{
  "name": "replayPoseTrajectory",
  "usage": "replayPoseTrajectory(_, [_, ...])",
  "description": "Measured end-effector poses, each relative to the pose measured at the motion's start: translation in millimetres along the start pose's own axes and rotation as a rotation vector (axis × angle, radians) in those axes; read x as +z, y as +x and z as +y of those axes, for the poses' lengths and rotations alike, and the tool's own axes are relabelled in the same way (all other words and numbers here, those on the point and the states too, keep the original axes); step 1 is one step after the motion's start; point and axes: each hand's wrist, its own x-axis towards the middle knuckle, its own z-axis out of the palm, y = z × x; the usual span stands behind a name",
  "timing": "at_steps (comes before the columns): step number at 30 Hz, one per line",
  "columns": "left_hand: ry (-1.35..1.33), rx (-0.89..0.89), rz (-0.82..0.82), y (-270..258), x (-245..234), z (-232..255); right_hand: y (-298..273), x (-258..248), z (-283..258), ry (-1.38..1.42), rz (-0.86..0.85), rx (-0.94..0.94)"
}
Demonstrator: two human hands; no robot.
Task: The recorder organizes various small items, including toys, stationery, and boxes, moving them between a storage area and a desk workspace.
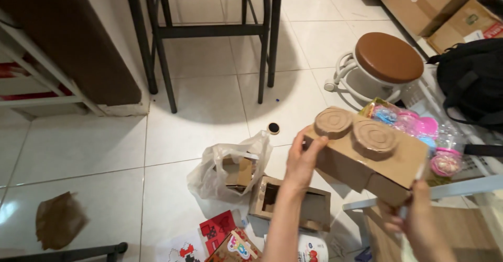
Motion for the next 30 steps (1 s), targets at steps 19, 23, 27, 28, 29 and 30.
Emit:
replayPoseTrajectory(19, [0.921,0.453,0.892,-13.8,-103.3,51.9,49.0,12.5,42.4,0.055,-0.083,0.092])
replayPoseTrajectory(23, [1.482,0.329,1.215,-24.1,-153.2,51.2,64.4,25.3,42.6,0.038,-0.177,0.117])
replayPoseTrajectory(27, [1.311,-0.123,0.858,-26.7,-171.5,64.3,82.0,84.3,30.8,-0.077,-0.392,0.097])
replayPoseTrajectory(28, [1.211,-0.001,0.856,-27.5,-174.2,66.9,85.1,104.0,26.4,-0.138,-0.49,0.101])
replayPoseTrajectory(29, [1.213,-0.014,0.856,-30.2,-171.6,71.9,83.9,119.0,23.3,-0.141,-0.488,0.112])
replayPoseTrajectory(30, [1.055,-0.003,0.806,-32.5,-168.8,77.1,83.1,134.1,20.0,-0.303,-0.487,0.09])
